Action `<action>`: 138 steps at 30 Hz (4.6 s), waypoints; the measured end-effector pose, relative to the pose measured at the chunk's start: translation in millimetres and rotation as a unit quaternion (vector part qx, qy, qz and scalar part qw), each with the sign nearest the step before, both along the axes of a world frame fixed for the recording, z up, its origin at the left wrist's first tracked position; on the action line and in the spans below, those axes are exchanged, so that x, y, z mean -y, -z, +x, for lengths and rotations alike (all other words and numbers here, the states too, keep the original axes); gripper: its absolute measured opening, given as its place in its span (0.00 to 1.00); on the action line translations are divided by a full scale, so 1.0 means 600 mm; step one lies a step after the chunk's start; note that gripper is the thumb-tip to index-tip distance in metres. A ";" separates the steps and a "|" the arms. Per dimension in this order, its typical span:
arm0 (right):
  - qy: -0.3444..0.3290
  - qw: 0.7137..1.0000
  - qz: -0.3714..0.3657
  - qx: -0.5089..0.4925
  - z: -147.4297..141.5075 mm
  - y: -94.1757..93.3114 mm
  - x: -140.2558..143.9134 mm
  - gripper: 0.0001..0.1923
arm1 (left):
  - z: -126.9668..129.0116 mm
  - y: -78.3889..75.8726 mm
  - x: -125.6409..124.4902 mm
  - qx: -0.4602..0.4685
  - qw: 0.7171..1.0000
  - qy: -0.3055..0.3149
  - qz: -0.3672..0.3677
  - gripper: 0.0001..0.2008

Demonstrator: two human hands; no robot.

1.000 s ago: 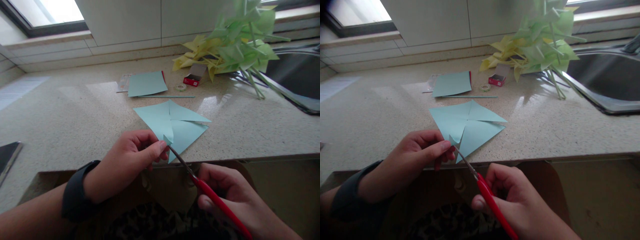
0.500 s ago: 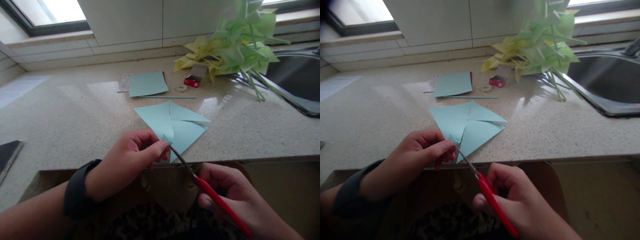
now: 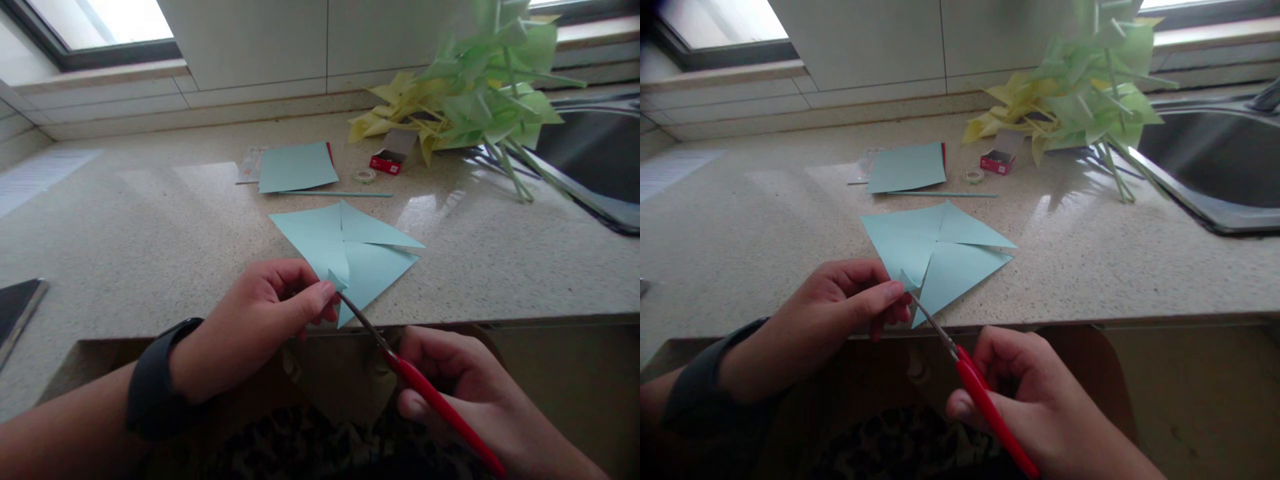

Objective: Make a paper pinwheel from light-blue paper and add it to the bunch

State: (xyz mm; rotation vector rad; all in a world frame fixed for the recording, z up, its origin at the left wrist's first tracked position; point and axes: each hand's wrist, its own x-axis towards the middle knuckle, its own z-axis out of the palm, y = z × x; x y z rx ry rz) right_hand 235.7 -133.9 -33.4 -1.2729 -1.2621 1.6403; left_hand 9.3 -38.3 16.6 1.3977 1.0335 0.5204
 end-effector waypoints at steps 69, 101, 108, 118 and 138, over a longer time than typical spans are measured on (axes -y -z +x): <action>0.022 0.992 0.077 0.093 -0.047 0.003 0.005 0.21 | 0.012 0.012 0.024 0.108 0.985 -0.132 -0.017 0.14; 0.027 0.984 0.102 0.143 -0.023 0.003 0.001 0.23 | 0.011 0.012 0.023 0.133 0.982 -0.127 -0.036 0.11; 0.002 0.995 0.049 0.087 -0.002 0.006 0.012 0.24 | 0.008 0.011 0.022 0.149 0.983 -0.100 -0.049 0.11; 0.015 0.996 0.057 0.069 -0.007 -0.003 0.005 0.25 | 0.009 0.011 0.019 0.157 0.983 -0.079 -0.045 0.11; 0.003 0.993 0.051 0.103 -0.001 -0.005 0.007 0.27 | 0.003 0.011 0.018 0.109 0.993 -0.040 -0.005 0.13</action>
